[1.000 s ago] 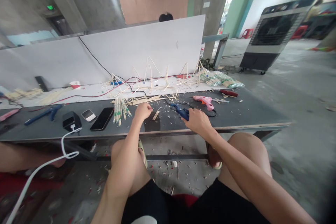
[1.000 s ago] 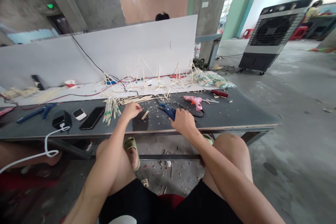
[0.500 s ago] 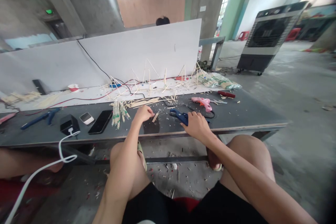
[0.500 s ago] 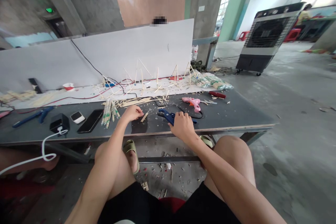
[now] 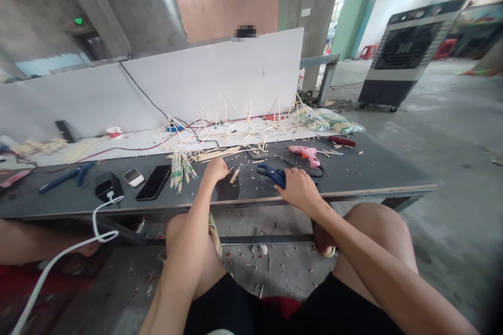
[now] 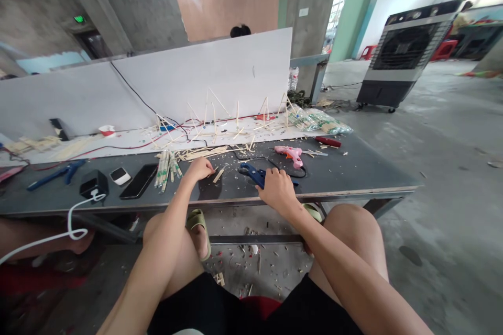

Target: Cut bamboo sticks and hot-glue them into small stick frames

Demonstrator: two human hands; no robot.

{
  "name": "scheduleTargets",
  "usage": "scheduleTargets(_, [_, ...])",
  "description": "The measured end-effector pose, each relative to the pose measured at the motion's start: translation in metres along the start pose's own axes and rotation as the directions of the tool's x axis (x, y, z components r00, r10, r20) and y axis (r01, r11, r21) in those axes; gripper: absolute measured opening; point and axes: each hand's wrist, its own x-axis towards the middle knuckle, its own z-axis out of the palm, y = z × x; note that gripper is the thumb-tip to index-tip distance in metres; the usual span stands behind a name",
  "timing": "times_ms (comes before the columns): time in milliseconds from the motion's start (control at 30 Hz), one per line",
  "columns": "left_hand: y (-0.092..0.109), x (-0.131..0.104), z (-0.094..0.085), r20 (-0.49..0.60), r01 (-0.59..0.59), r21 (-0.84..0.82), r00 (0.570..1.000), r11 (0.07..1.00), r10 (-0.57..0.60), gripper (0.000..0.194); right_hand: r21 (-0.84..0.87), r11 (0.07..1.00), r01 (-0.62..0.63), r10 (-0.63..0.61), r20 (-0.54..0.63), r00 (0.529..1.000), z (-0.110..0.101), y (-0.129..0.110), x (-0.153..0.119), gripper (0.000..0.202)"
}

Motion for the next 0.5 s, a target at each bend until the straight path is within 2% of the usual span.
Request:
scheduleTargets(200, [0.0,-0.003,-0.003,0.06,0.009,-0.074,0.998,0.997,-0.005,0.006,-0.01,1.0,-0.003,0.003,-0.012,1.0,0.002,-0.001,0.001,0.042])
scheduleTargets(367, [-0.001,-0.005,0.0,0.084,-0.009,-0.126,0.996,0.992,0.02,0.012,-0.005,1.0,-0.009,0.009,-0.012,1.0,0.003,-0.001,0.001,0.042])
scheduleTargets(433, [-0.006,-0.001,-0.002,0.047,-0.008,-0.131,0.999,0.991,0.014,0.014,0.001,1.0,-0.01,0.01,-0.013,1.0,0.003,0.0,0.001,0.042])
scheduleTargets(500, [-0.014,0.006,-0.009,-0.047,0.017,-0.11,0.999,0.994,-0.023,0.015,0.009,1.0,-0.011,0.011,-0.014,1.0,0.003,0.001,0.001,0.041])
